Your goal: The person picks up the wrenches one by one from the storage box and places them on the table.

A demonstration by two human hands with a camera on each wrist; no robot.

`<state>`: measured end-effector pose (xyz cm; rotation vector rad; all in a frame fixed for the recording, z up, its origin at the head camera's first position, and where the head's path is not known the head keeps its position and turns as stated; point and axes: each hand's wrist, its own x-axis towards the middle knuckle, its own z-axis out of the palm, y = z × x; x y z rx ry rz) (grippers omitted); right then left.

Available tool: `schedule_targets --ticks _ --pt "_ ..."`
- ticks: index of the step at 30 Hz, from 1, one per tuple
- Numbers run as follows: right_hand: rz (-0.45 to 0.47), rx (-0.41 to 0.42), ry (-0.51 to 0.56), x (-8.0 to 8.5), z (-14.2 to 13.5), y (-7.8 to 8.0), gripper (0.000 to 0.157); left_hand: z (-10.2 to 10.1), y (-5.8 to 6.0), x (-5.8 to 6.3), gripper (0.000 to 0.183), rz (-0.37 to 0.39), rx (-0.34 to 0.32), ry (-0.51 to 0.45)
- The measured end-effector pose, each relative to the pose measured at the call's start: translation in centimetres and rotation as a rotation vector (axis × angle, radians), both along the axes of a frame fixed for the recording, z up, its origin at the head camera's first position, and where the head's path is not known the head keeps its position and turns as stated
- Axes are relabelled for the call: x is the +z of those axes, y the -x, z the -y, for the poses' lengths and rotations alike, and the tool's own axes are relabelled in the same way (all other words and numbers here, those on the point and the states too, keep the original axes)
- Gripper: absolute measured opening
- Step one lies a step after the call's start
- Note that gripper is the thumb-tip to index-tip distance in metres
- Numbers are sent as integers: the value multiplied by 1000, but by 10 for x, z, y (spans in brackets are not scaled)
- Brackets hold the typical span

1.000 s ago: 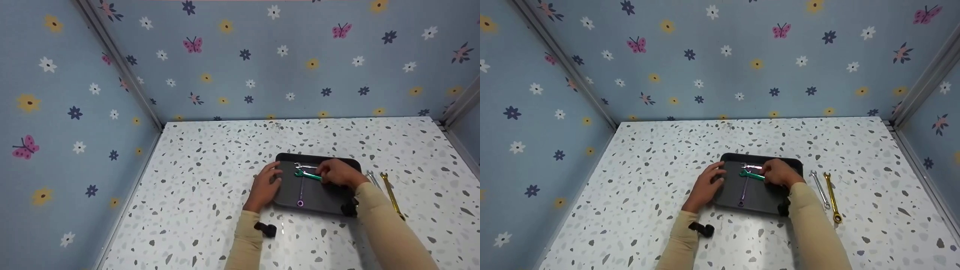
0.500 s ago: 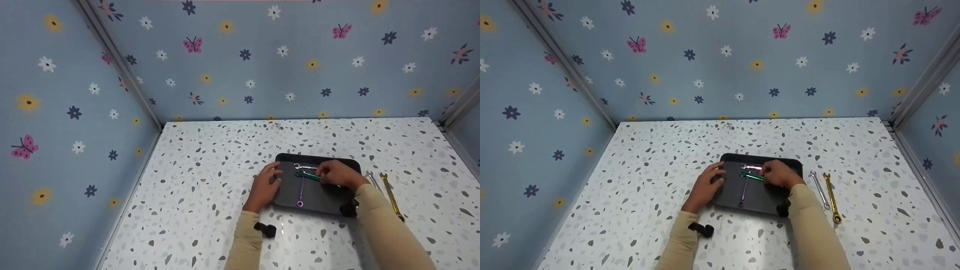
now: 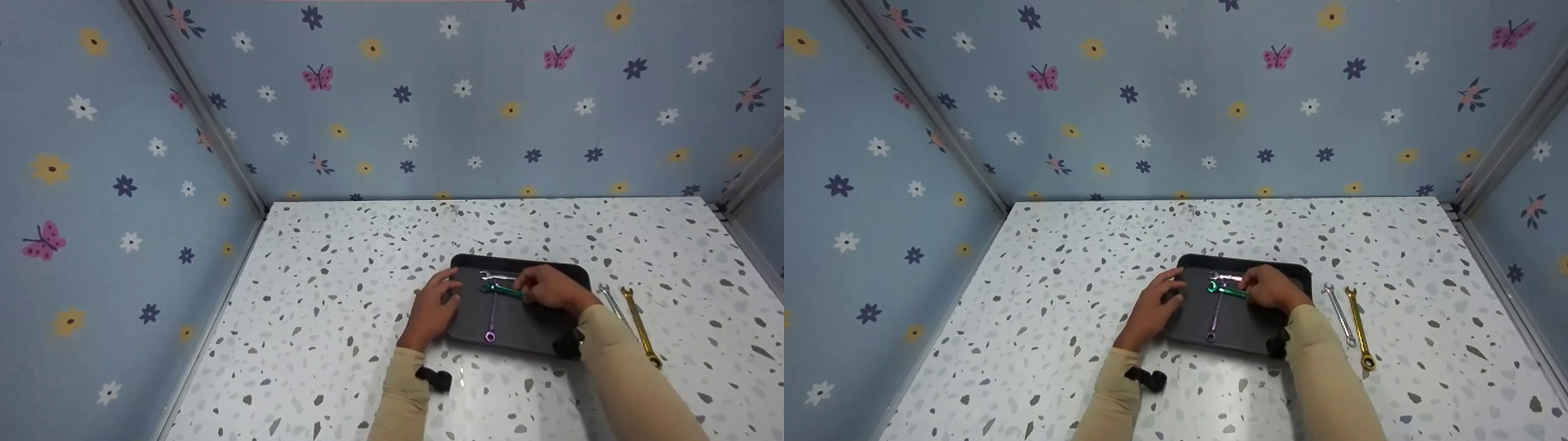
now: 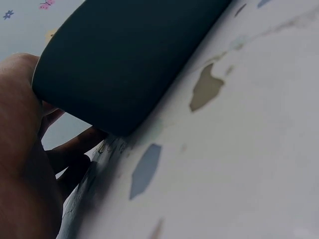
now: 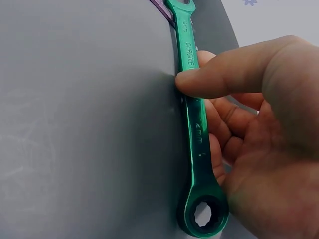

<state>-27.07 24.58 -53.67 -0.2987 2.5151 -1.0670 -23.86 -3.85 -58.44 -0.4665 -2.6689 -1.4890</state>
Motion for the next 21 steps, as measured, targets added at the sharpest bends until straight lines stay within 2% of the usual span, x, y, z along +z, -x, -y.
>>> schedule_targets --ticks 7,14,21 --pt "-13 -17 -4 -1 0 -2 24 0 -1 -1 27 -42 -16 -11" --pt "-6 -42 -10 -2 0 -1 24 0 0 0 28 16 5 19" --pt "-16 -56 -18 -2 0 -1 24 -1 0 0 28 9 2 8"
